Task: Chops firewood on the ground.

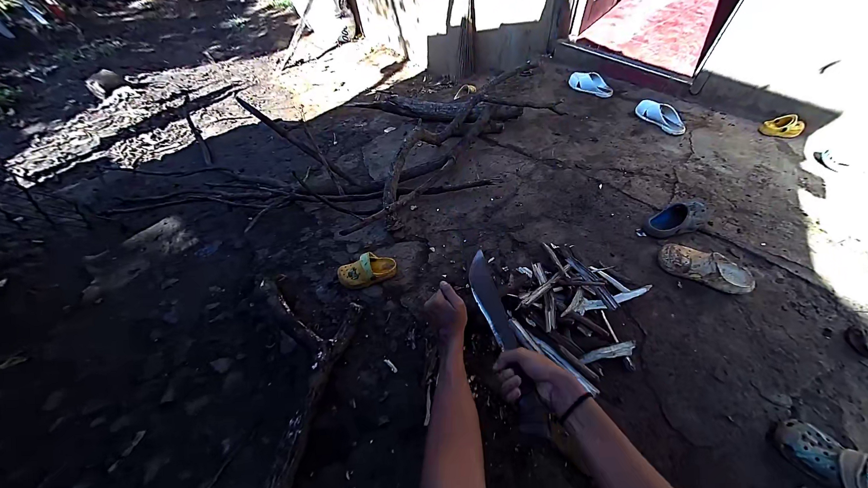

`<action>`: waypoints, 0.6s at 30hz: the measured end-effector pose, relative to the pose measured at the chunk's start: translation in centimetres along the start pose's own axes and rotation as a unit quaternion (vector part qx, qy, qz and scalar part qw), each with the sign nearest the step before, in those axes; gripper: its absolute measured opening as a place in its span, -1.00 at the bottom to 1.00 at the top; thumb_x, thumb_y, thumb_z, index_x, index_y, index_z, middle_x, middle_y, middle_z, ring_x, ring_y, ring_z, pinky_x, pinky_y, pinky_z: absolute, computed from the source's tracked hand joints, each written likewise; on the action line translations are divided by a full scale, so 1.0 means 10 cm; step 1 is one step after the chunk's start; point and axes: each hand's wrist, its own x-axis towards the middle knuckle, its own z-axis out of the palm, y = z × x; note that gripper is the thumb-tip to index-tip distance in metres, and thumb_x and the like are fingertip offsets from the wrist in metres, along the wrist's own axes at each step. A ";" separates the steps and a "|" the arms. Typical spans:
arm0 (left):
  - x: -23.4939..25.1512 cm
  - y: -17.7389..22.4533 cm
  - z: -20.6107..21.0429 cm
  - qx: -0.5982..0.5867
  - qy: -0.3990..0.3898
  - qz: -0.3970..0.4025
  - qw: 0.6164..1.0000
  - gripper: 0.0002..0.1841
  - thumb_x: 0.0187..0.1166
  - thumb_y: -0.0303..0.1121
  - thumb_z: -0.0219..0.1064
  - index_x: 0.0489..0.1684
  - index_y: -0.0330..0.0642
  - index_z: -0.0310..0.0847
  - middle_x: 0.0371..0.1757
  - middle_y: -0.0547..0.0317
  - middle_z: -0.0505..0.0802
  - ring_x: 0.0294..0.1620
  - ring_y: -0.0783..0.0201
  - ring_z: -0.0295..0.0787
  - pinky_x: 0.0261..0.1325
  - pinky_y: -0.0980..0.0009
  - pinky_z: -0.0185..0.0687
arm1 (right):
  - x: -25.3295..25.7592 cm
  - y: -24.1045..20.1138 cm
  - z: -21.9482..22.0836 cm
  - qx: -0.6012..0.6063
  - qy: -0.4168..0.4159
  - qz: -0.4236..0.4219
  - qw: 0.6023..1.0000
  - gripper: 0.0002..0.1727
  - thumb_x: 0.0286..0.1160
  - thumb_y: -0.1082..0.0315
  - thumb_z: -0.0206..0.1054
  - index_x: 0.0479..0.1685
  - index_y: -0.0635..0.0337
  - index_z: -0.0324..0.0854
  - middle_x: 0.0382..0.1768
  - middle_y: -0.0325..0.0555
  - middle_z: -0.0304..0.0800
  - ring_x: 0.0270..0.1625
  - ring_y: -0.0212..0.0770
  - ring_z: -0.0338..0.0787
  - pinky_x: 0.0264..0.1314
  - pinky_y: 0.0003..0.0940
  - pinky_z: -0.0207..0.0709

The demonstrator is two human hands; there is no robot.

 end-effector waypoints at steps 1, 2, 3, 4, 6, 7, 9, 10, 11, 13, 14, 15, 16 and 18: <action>0.00 0.01 0.00 0.001 0.003 0.000 1.000 -0.40 0.78 -0.29 -0.12 -0.81 -0.39 0.47 -0.69 -0.15 0.67 -0.49 -0.11 0.78 -0.29 -0.04 0.59 | -0.10 -0.04 0.00 0.058 -0.037 -0.004 0.998 -0.69 0.73 0.38 -0.01 -0.50 0.05 0.36 -0.82 -0.36 0.33 -0.84 -0.48 0.43 -0.78 -0.62 0.43; 0.02 0.05 -0.02 0.006 -0.003 -0.013 1.000 -0.41 0.79 -0.30 -0.11 -0.78 -0.40 0.51 -0.66 -0.16 0.70 -0.45 -0.12 0.80 -0.26 -0.03 0.61 | -0.26 -0.12 0.07 0.023 -0.015 -0.029 0.999 -0.73 0.75 0.39 0.02 -0.43 0.07 0.36 -0.80 -0.33 0.35 -0.82 -0.45 0.45 -0.76 -0.58 0.47; 0.07 0.10 -0.05 0.014 -0.021 -0.040 0.999 -0.42 0.81 -0.32 -0.10 -0.72 -0.44 0.57 -0.59 -0.22 0.75 -0.35 -0.15 0.84 -0.17 -0.05 0.63 | -0.44 -0.21 0.17 -0.054 0.030 -0.075 0.995 -0.81 0.77 0.41 0.08 -0.30 0.12 0.38 -0.76 -0.29 0.41 -0.79 -0.40 0.51 -0.72 -0.51 0.54; 0.10 0.15 -0.09 0.025 -0.052 -0.072 0.996 -0.43 0.84 -0.32 -0.10 -0.63 -0.46 0.63 -0.48 -0.28 0.81 -0.22 -0.20 0.87 -0.05 -0.09 0.65 | -0.64 -0.26 0.27 -0.117 0.064 -0.135 0.982 -0.87 0.75 0.43 0.14 -0.24 0.18 0.40 -0.75 -0.26 0.46 -0.78 -0.37 0.56 -0.70 -0.46 0.59; 0.15 0.22 -0.14 0.043 -0.100 -0.115 0.987 -0.42 0.88 -0.29 -0.12 -0.51 -0.48 0.69 -0.32 -0.36 0.85 -0.05 -0.26 0.87 0.10 -0.15 0.64 | -1.06 -0.45 0.47 -0.180 0.080 -0.297 0.934 -0.85 0.68 0.49 0.19 -0.33 0.24 0.45 -0.78 -0.23 0.49 -0.79 -0.36 0.57 -0.70 -0.47 0.60; 0.17 0.22 -0.12 0.049 -0.106 -0.122 0.986 -0.40 0.89 -0.26 -0.14 -0.52 -0.46 0.68 -0.33 -0.35 0.85 -0.06 -0.27 0.87 0.07 -0.17 0.64 | -1.23 -0.58 0.55 -0.196 0.078 -0.386 0.898 -0.81 0.63 0.51 0.21 -0.41 0.23 0.49 -0.79 -0.23 0.52 -0.79 -0.37 0.57 -0.67 -0.50 0.59; 0.17 0.18 -0.08 0.049 -0.104 -0.123 0.986 -0.38 0.88 -0.22 -0.16 -0.57 -0.42 0.65 -0.39 -0.31 0.83 -0.12 -0.27 0.86 -0.01 -0.19 0.65 | -1.39 -0.85 0.64 -0.217 0.068 -0.567 0.792 -0.81 0.56 0.48 0.24 -0.46 0.11 0.50 -0.81 -0.25 0.53 -0.78 -0.36 0.58 -0.65 -0.45 0.60; 0.18 0.18 -0.07 0.049 -0.101 -0.125 0.986 -0.38 0.88 -0.21 -0.17 -0.58 -0.41 0.64 -0.40 -0.30 0.82 -0.13 -0.26 0.86 -0.03 -0.19 0.65 | -1.34 -0.94 0.69 -0.210 0.076 -0.644 0.732 -0.82 0.54 0.43 0.24 -0.44 0.05 0.48 -0.79 -0.27 0.49 -0.80 -0.34 0.54 -0.69 -0.40 0.59; 0.19 0.17 -0.06 0.049 -0.101 -0.127 0.986 -0.37 0.88 -0.21 -0.18 -0.58 -0.40 0.64 -0.40 -0.29 0.82 -0.13 -0.24 0.87 -0.04 -0.18 0.65 | -1.20 -0.96 0.72 -0.194 0.102 -0.694 0.686 -0.84 0.56 0.40 0.24 -0.41 0.04 0.45 -0.78 -0.26 0.44 -0.81 -0.31 0.49 -0.75 -0.35 0.53; 0.20 0.15 -0.04 0.047 -0.099 -0.127 0.986 -0.37 0.88 -0.20 -0.18 -0.59 -0.39 0.63 -0.40 -0.30 0.82 -0.13 -0.25 0.86 -0.03 -0.19 0.65 | -0.67 -0.69 0.62 -0.222 0.243 -0.671 0.664 -0.84 0.49 0.39 0.26 -0.45 0.10 0.44 -0.75 -0.22 0.46 -0.76 -0.26 0.53 -0.71 -0.28 0.53; 0.19 0.13 -0.04 0.045 -0.101 -0.127 0.986 -0.37 0.89 -0.20 -0.18 -0.57 -0.40 0.63 -0.38 -0.32 0.82 -0.11 -0.27 0.86 -0.02 -0.20 0.64 | -0.41 -0.40 0.49 -0.297 0.327 -0.553 0.707 -0.83 0.42 0.35 0.31 -0.48 0.18 0.50 -0.69 -0.16 0.51 -0.65 -0.23 0.57 -0.55 -0.22 0.52; 0.18 0.13 -0.05 0.043 -0.103 -0.126 0.986 -0.37 0.89 -0.20 -0.18 -0.55 -0.41 0.64 -0.36 -0.33 0.83 -0.08 -0.28 0.86 0.01 -0.21 0.64 | -0.24 -0.13 0.35 -0.386 0.349 -0.360 0.775 -0.80 0.47 0.28 0.35 -0.35 0.26 0.61 -0.52 -0.03 0.64 -0.46 -0.14 0.68 -0.30 -0.10 0.59; 0.15 0.14 -0.06 0.042 -0.101 -0.124 0.986 -0.37 0.89 -0.20 -0.18 -0.52 -0.44 0.66 -0.34 -0.35 0.83 -0.06 -0.29 0.86 0.04 -0.21 0.64 | -0.06 0.06 0.19 -0.446 0.339 -0.185 0.808 -0.76 0.46 0.20 0.36 -0.23 0.23 0.63 -0.39 -0.02 0.70 -0.36 -0.14 0.74 -0.23 -0.07 0.62; 0.13 0.14 -0.09 0.032 -0.074 -0.104 0.991 -0.39 0.88 -0.24 -0.14 -0.57 -0.45 0.65 -0.40 -0.33 0.82 -0.12 -0.26 0.87 0.03 -0.16 0.65 | 0.17 0.23 0.07 -0.460 0.301 -0.022 0.835 -0.73 0.44 0.17 0.36 -0.13 0.20 0.60 -0.32 -0.05 0.73 -0.38 -0.16 0.78 -0.30 -0.11 0.66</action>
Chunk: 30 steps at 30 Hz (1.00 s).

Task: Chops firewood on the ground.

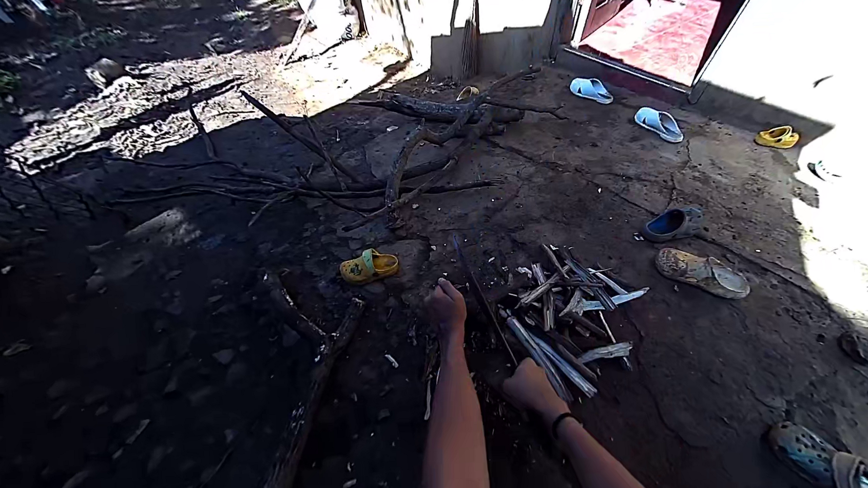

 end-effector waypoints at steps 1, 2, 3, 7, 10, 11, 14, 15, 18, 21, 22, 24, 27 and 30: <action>0.04 -0.03 0.00 -0.012 0.021 0.013 1.000 -0.40 0.86 -0.27 -0.13 -0.63 -0.45 0.61 -0.46 -0.30 0.80 -0.18 -0.24 0.86 -0.02 -0.14 0.64 | 0.02 -0.02 0.02 0.023 -0.027 0.009 0.999 -0.78 0.46 0.20 0.33 -0.17 0.18 0.56 -0.42 -0.11 0.69 -0.49 -0.22 0.74 -0.41 -0.19 0.64; 0.01 -0.09 0.02 -0.020 0.031 0.019 0.999 -0.39 0.86 -0.26 -0.14 -0.67 -0.43 0.58 -0.50 -0.28 0.78 -0.24 -0.23 0.85 -0.08 -0.14 0.63 | 0.00 0.00 0.04 0.080 -0.057 0.011 0.995 -0.84 0.53 0.26 0.28 -0.27 0.17 0.52 -0.57 -0.18 0.62 -0.64 -0.28 0.65 -0.54 -0.29 0.59; -0.05 -0.16 0.07 -0.021 0.035 0.023 0.999 -0.37 0.86 -0.23 -0.16 -0.70 -0.39 0.53 -0.53 -0.24 0.76 -0.28 -0.21 0.84 -0.14 -0.14 0.63 | -0.04 0.04 0.03 0.160 -0.098 0.017 0.982 -0.81 0.64 0.29 0.23 -0.36 0.14 0.48 -0.67 -0.25 0.54 -0.72 -0.33 0.58 -0.62 -0.38 0.57; -0.09 -0.10 0.01 -0.020 0.025 -0.007 0.999 -0.37 0.88 -0.22 -0.18 -0.64 -0.41 0.57 -0.47 -0.27 0.79 -0.23 -0.22 0.84 -0.09 -0.17 0.64 | -0.29 -0.05 -0.27 0.289 -0.134 -0.027 0.947 -0.86 0.65 0.39 0.23 -0.31 0.14 0.44 -0.73 -0.27 0.50 -0.78 -0.35 0.56 -0.70 -0.42 0.59; -0.04 -0.07 -0.02 -0.001 -0.003 -0.025 1.000 -0.37 0.89 -0.22 -0.18 -0.57 -0.43 0.63 -0.39 -0.31 0.82 -0.13 -0.25 0.85 0.01 -0.18 0.63 | -0.70 -0.25 -0.64 0.292 -0.040 -0.191 0.936 -0.92 0.61 0.43 0.28 -0.20 0.25 0.52 -0.73 -0.21 0.54 -0.77 -0.34 0.59 -0.68 -0.44 0.58; -0.04 -0.09 -0.01 -0.003 -0.001 -0.029 1.000 -0.37 0.89 -0.21 -0.19 -0.58 -0.43 0.62 -0.39 -0.31 0.81 -0.13 -0.25 0.85 0.01 -0.19 0.62 | -0.82 -0.33 -0.82 0.295 -0.008 -0.259 0.920 -0.89 0.60 0.44 0.30 -0.29 0.26 0.53 -0.75 -0.21 0.55 -0.77 -0.35 0.59 -0.65 -0.45 0.58; -0.05 -0.13 0.04 -0.003 0.016 -0.033 0.999 -0.36 0.89 -0.20 -0.21 -0.61 -0.41 0.59 -0.43 -0.29 0.79 -0.16 -0.24 0.84 -0.05 -0.20 0.61 | -0.92 -0.52 -1.19 0.322 0.089 -0.484 0.809 -0.81 0.53 0.45 0.32 -0.46 0.13 0.52 -0.78 -0.24 0.56 -0.77 -0.36 0.58 -0.65 -0.44 0.59; -0.04 -0.12 0.05 -0.002 0.018 -0.034 0.999 -0.36 0.89 -0.19 -0.21 -0.62 -0.40 0.59 -0.44 -0.28 0.79 -0.16 -0.23 0.84 -0.04 -0.19 0.61 | -0.85 -0.58 -1.18 0.328 0.143 -0.530 0.769 -0.84 0.49 0.43 0.30 -0.45 0.09 0.51 -0.77 -0.25 0.53 -0.79 -0.34 0.55 -0.71 -0.41 0.55; -0.04 -0.12 0.00 0.004 0.018 -0.024 1.000 -0.37 0.88 -0.21 -0.18 -0.58 -0.44 0.62 -0.42 -0.33 0.80 -0.15 -0.28 0.84 -0.02 -0.23 0.60 | -0.41 -0.47 -0.59 0.225 0.293 -0.399 0.839 -0.86 0.39 0.36 0.32 -0.43 0.20 0.52 -0.67 -0.12 0.54 -0.64 -0.18 0.58 -0.56 -0.21 0.49; -0.13 -0.10 -0.02 0.006 0.027 -0.036 0.999 -0.39 0.89 -0.22 -0.15 -0.54 -0.44 0.65 -0.36 -0.35 0.82 -0.10 -0.27 0.85 0.04 -0.20 0.62 | 0.02 -0.03 -0.18 -0.009 0.037 -0.080 0.996 -0.67 0.45 0.17 0.36 -0.01 0.26 0.65 -0.15 0.06 0.79 -0.12 -0.05 0.84 -0.03 0.04 0.69; -0.12 -0.05 -0.04 0.007 0.035 -0.046 0.998 -0.40 0.88 -0.24 -0.13 -0.55 -0.45 0.65 -0.35 -0.33 0.83 -0.08 -0.24 0.86 0.08 -0.15 0.63 | 0.12 -0.02 -0.16 -0.024 -0.005 -0.047 0.999 -0.71 0.44 0.17 0.34 -0.08 0.22 0.62 -0.24 -0.01 0.76 -0.25 -0.12 0.81 -0.18 -0.03 0.67; -0.14 -0.07 -0.09 0.008 0.046 -0.065 0.997 -0.41 0.88 -0.27 -0.11 -0.58 -0.46 0.64 -0.36 -0.31 0.83 -0.09 -0.18 0.86 0.10 -0.08 0.62 | 0.12 -0.03 -0.13 0.022 -0.052 -0.032 0.998 -0.81 0.48 0.22 0.28 -0.22 0.17 0.54 -0.49 -0.16 0.65 -0.56 -0.26 0.68 -0.46 -0.24 0.59; -0.18 -0.08 -0.08 0.009 0.049 -0.069 0.996 -0.40 0.88 -0.26 -0.13 -0.62 -0.43 0.61 -0.41 -0.27 0.81 -0.13 -0.16 0.85 0.05 -0.08 0.60 | 0.00 -0.08 -0.23 0.210 -0.112 -0.033 0.971 -0.89 0.63 0.35 0.25 -0.21 0.17 0.44 -0.69 -0.26 0.53 -0.77 -0.37 0.56 -0.68 -0.44 0.56; -0.14 -0.06 -0.08 0.003 0.041 -0.096 0.995 -0.39 0.90 -0.24 -0.16 -0.58 -0.43 0.62 -0.36 -0.29 0.82 -0.09 -0.17 0.85 0.06 -0.09 0.59 | -0.42 -0.30 -0.53 0.317 -0.095 -0.101 0.938 -0.90 0.66 0.41 0.25 -0.18 0.22 0.45 -0.72 -0.25 0.50 -0.78 -0.36 0.57 -0.70 -0.44 0.58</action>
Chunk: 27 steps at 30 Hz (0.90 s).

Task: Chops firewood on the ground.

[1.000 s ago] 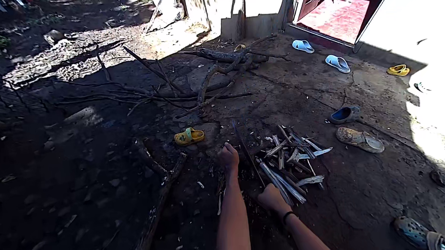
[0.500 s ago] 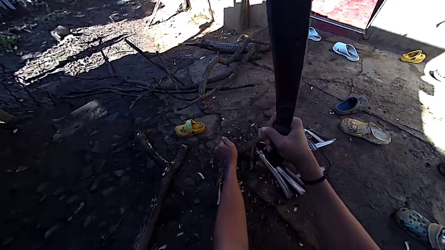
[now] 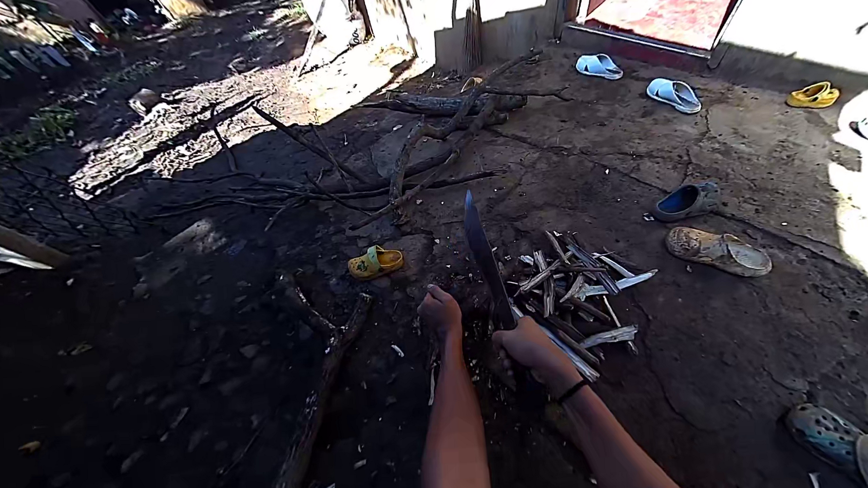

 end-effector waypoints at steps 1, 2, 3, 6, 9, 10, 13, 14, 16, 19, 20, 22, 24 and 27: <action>0.02 0.00 0.01 0.004 -0.006 -0.002 1.000 -0.37 0.91 -0.22 -0.17 -0.58 -0.42 0.62 -0.35 -0.30 0.82 -0.08 -0.18 0.85 0.07 -0.12 0.60 | -0.14 -0.18 -0.03 0.002 0.008 -0.053 0.999 -0.89 0.67 0.41 0.26 -0.22 0.25 0.49 -0.73 -0.23 0.50 -0.77 -0.36 0.58 -0.68 -0.45 0.59; 0.02 -0.02 0.03 0.009 -0.008 0.003 1.000 -0.37 0.91 -0.21 -0.18 -0.59 -0.41 0.60 -0.36 -0.31 0.82 -0.10 -0.21 0.85 0.05 -0.14 0.61 | -0.26 -0.35 -0.08 -0.004 0.018 -0.112 0.994 -0.85 0.68 0.42 0.27 -0.29 0.27 0.53 -0.74 -0.21 0.52 -0.76 -0.36 0.58 -0.66 -0.47 0.58; 0.03 -0.03 0.05 0.012 -0.009 0.005 1.000 -0.36 0.91 -0.20 -0.19 -0.59 -0.40 0.60 -0.37 -0.31 0.82 -0.10 -0.22 0.85 0.03 -0.17 0.61 | -0.35 -0.50 -0.13 -0.016 0.028 -0.182 0.983 -0.82 0.67 0.42 0.27 -0.35 0.25 0.53 -0.75 -0.19 0.54 -0.76 -0.36 0.59 -0.64 -0.47 0.58; 0.07 0.01 0.05 0.019 -0.023 -0.018 0.999 -0.36 0.90 -0.16 -0.21 -0.55 -0.37 0.63 -0.29 -0.30 0.84 -0.03 -0.24 0.84 0.03 -0.20 0.62 | -0.37 -0.71 -0.17 -0.026 0.079 -0.382 0.920 -0.85 0.48 0.36 0.25 -0.45 0.13 0.52 -0.79 -0.11 0.51 -0.81 -0.24 0.55 -0.74 -0.31 0.49; 0.11 0.09 0.03 0.049 -0.050 -0.048 0.996 -0.37 0.90 -0.15 -0.21 -0.44 -0.36 0.69 -0.15 -0.31 0.87 0.10 -0.24 0.84 0.11 -0.19 0.62 | -0.14 -0.29 0.06 -0.130 0.186 -0.311 0.923 -0.82 0.45 0.34 0.33 -0.48 0.15 0.53 -0.68 -0.11 0.53 -0.63 -0.16 0.58 -0.53 -0.16 0.47; 0.12 0.13 0.00 0.058 -0.061 -0.065 0.994 -0.39 0.90 -0.14 -0.20 -0.36 -0.36 0.72 -0.08 -0.32 0.87 0.14 -0.23 0.83 0.16 -0.19 0.62 | -0.02 0.00 0.12 -0.197 0.174 -0.189 0.946 -0.82 0.50 0.27 0.33 -0.34 0.20 0.62 -0.50 -0.05 0.66 -0.42 -0.12 0.70 -0.28 -0.07 0.57; 0.13 0.26 -0.09 0.082 -0.079 -0.120 0.986 -0.43 0.88 -0.12 -0.19 -0.12 -0.32 0.76 0.07 -0.22 0.88 0.23 -0.10 0.83 0.21 -0.10 0.65 | 0.37 0.77 0.15 -0.258 0.106 0.078 0.957 -0.73 0.46 0.18 0.34 -0.10 0.20 0.64 -0.27 -0.04 0.78 -0.31 -0.15 0.83 -0.21 -0.10 0.70; 0.16 0.29 -0.12 0.088 -0.077 -0.122 0.986 -0.45 0.88 -0.13 -0.18 -0.10 -0.31 0.76 0.07 -0.20 0.89 0.23 -0.08 0.83 0.21 -0.07 0.66 | 0.42 0.85 0.14 -0.247 0.104 0.100 0.958 -0.72 0.44 0.19 0.35 -0.07 0.21 0.64 -0.27 -0.03 0.78 -0.33 -0.14 0.83 -0.23 -0.09 0.71; 0.22 0.26 -0.21 0.139 -0.080 -0.097 0.982 -0.45 0.87 -0.14 -0.19 -0.08 -0.30 0.76 0.07 -0.17 0.89 0.24 -0.05 0.83 0.20 -0.06 0.66 | 0.43 0.86 0.17 -0.196 0.087 0.099 0.972 -0.75 0.49 0.21 0.31 -0.07 0.19 0.56 -0.45 -0.13 0.72 -0.54 -0.25 0.76 -0.44 -0.25 0.68; 0.23 0.04 -0.26 0.153 -0.083 -0.102 0.979 -0.43 0.86 -0.12 -0.20 -0.04 -0.30 0.77 0.10 -0.18 0.88 0.26 -0.07 0.83 0.21 -0.08 0.66 | 0.35 0.70 0.16 -0.130 0.068 0.086 0.985 -0.80 0.53 0.24 0.30 -0.11 0.19 0.54 -0.58 -0.20 0.66 -0.66 -0.31 0.69 -0.56 -0.34 0.64; 0.23 -0.02 -0.28 0.125 -0.081 -0.123 0.981 -0.43 0.88 -0.11 -0.19 0.00 -0.34 0.76 0.15 -0.22 0.86 0.31 -0.10 0.79 0.27 -0.10 0.63 | 0.35 0.64 0.16 -0.124 0.065 0.081 0.987 -0.80 0.53 0.24 0.30 -0.10 0.19 0.54 -0.58 -0.20 0.67 -0.67 -0.32 0.69 -0.57 -0.35 0.65; 0.18 -0.12 -0.36 0.090 -0.085 -0.143 0.982 -0.42 0.89 -0.11 -0.17 0.03 -0.38 0.75 0.18 -0.27 0.84 0.35 -0.14 0.76 0.34 -0.12 0.58 | 0.34 0.57 0.21 -0.100 0.062 0.073 0.990 -0.79 0.55 0.25 0.30 -0.06 0.19 0.52 -0.58 -0.20 0.66 -0.67 -0.32 0.69 -0.58 -0.35 0.65; 0.07 -0.24 -0.44 0.066 -0.122 -0.138 0.981 -0.42 0.90 -0.09 -0.14 0.01 -0.41 0.74 0.08 -0.31 0.84 0.23 -0.17 0.78 0.28 -0.16 0.59 | 0.35 0.55 0.26 -0.068 0.059 0.067 0.994 -0.79 0.56 0.26 0.31 -0.04 0.20 0.50 -0.60 -0.19 0.64 -0.69 -0.31 0.68 -0.60 -0.35 0.64; -0.11 -0.49 -0.59 0.046 -0.197 -0.126 0.971 -0.43 0.88 -0.02 -0.08 -0.09 -0.37 0.73 -0.25 -0.17 0.82 -0.23 -0.04 0.79 -0.05 -0.06 0.67 | 0.40 0.64 0.33 -0.026 0.045 0.076 0.996 -0.83 0.57 0.31 0.30 -0.10 0.22 0.50 -0.62 -0.19 0.62 -0.69 -0.31 0.66 -0.60 -0.36 0.64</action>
